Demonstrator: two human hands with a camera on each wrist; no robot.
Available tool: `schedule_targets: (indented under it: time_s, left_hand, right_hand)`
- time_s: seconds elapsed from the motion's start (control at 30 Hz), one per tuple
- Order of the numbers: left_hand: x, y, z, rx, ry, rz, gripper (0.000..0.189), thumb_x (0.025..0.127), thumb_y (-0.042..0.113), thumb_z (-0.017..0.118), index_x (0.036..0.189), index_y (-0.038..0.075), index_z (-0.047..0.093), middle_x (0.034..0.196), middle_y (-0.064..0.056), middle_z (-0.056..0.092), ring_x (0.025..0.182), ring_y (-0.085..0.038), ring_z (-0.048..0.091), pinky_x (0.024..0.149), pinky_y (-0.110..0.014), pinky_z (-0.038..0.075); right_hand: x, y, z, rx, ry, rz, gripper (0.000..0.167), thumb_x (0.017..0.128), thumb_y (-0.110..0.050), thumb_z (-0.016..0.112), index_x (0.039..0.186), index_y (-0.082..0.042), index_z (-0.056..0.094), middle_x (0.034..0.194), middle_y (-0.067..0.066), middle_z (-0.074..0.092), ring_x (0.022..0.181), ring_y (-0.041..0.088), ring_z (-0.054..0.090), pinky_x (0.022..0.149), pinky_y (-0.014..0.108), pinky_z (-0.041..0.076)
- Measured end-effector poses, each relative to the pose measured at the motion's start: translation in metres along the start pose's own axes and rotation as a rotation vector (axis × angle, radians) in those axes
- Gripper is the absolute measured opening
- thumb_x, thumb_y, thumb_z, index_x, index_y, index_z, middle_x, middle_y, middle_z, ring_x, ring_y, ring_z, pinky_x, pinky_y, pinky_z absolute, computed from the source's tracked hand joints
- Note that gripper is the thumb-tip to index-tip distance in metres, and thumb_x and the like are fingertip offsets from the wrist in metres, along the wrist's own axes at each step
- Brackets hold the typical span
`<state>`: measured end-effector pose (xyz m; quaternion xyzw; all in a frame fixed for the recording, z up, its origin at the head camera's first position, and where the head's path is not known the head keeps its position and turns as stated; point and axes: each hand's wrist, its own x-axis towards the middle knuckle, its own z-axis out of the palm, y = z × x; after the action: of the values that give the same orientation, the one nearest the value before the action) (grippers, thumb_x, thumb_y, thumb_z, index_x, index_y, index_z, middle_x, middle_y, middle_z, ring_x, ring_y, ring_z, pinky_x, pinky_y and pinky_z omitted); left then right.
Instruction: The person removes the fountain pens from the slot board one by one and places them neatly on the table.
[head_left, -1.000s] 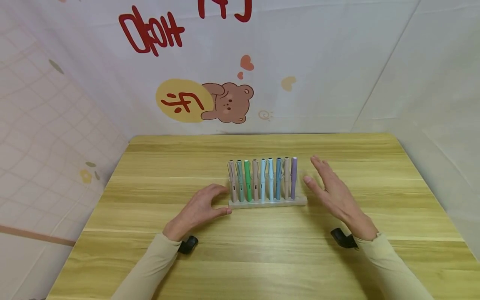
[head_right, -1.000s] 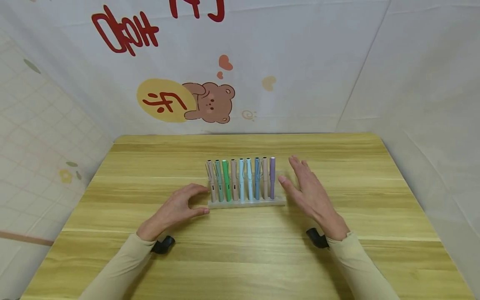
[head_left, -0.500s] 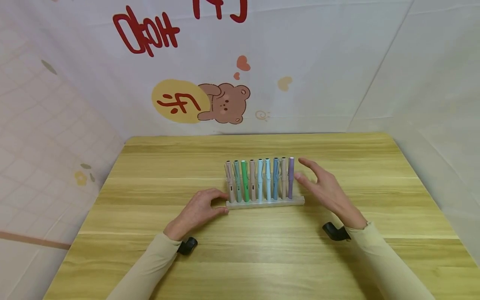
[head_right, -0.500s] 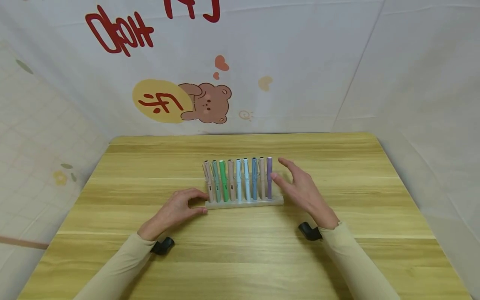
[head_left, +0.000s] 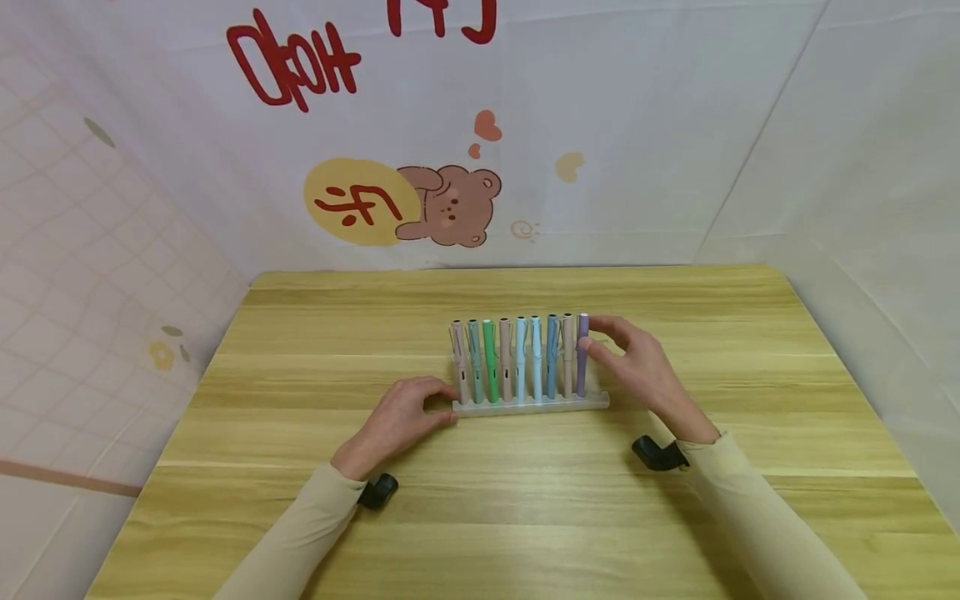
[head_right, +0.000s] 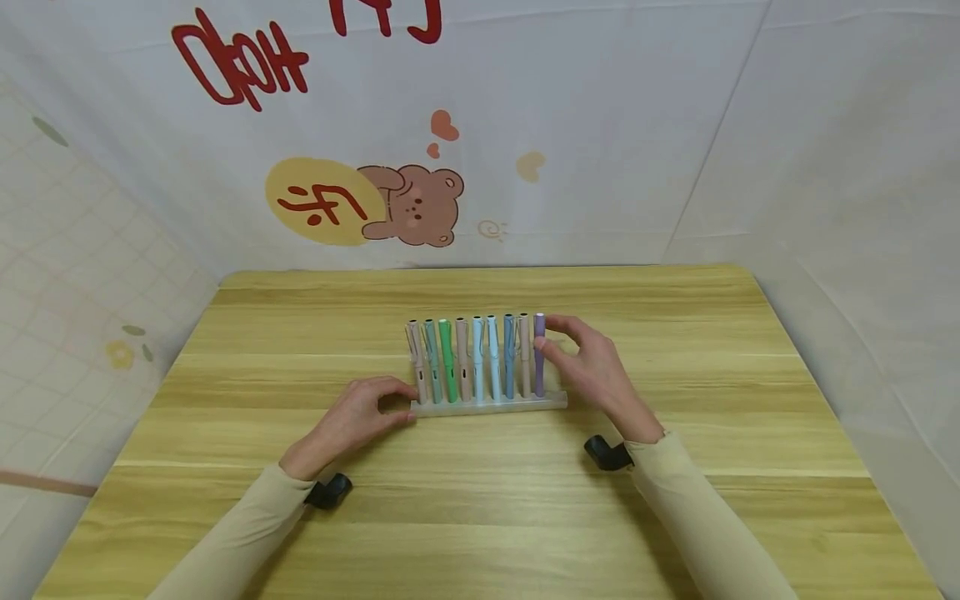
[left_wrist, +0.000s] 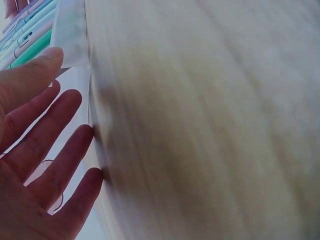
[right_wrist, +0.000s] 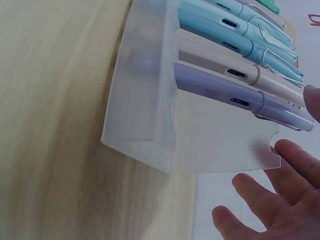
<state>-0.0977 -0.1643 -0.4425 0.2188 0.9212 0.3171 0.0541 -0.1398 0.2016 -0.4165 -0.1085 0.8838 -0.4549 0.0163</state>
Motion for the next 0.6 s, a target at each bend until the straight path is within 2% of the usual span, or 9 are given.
schedule_targets:
  time_s: [0.33, 0.53, 0.6]
  left_hand:
    - [0.0014, 0.0007, 0.002, 0.013, 0.021, -0.005, 0.021, 0.088, 0.02, 0.084, 0.107, 0.014, 0.078, 0.112, -0.001, 0.076, 0.108, -0.022, 0.07, 0.097, -0.047, 0.053]
    - [0.0017, 0.0015, 0.0017, 0.011, 0.018, -0.019, 0.021, 0.088, 0.02, 0.085, 0.107, 0.014, 0.078, 0.113, -0.002, 0.076, 0.108, -0.021, 0.069, 0.098, -0.047, 0.052]
    - [0.0016, 0.0013, 0.0016, 0.01, 0.018, -0.021, 0.02, 0.088, 0.019, 0.085, 0.106, 0.014, 0.078, 0.113, -0.002, 0.076, 0.108, -0.021, 0.069, 0.098, -0.047, 0.052]
  right_hand:
    - [0.0026, 0.0, 0.0021, 0.076, 0.034, 0.047, 0.042, 0.102, -0.035, 0.068, 0.126, 0.0, 0.067, 0.126, 0.018, 0.07, 0.132, 0.039, 0.057, 0.113, 0.058, 0.039]
    - [0.0034, -0.0035, 0.0027, 0.105, 0.071, 0.05, 0.041, 0.101, -0.035, 0.07, 0.123, 0.001, 0.068, 0.117, 0.018, 0.072, 0.123, 0.038, 0.063, 0.106, 0.057, 0.046]
    - [0.0034, -0.0057, 0.0022, 0.112, 0.084, 0.051, 0.042, 0.101, -0.036, 0.07, 0.122, 0.0, 0.068, 0.114, 0.016, 0.072, 0.118, 0.035, 0.065, 0.103, 0.053, 0.049]
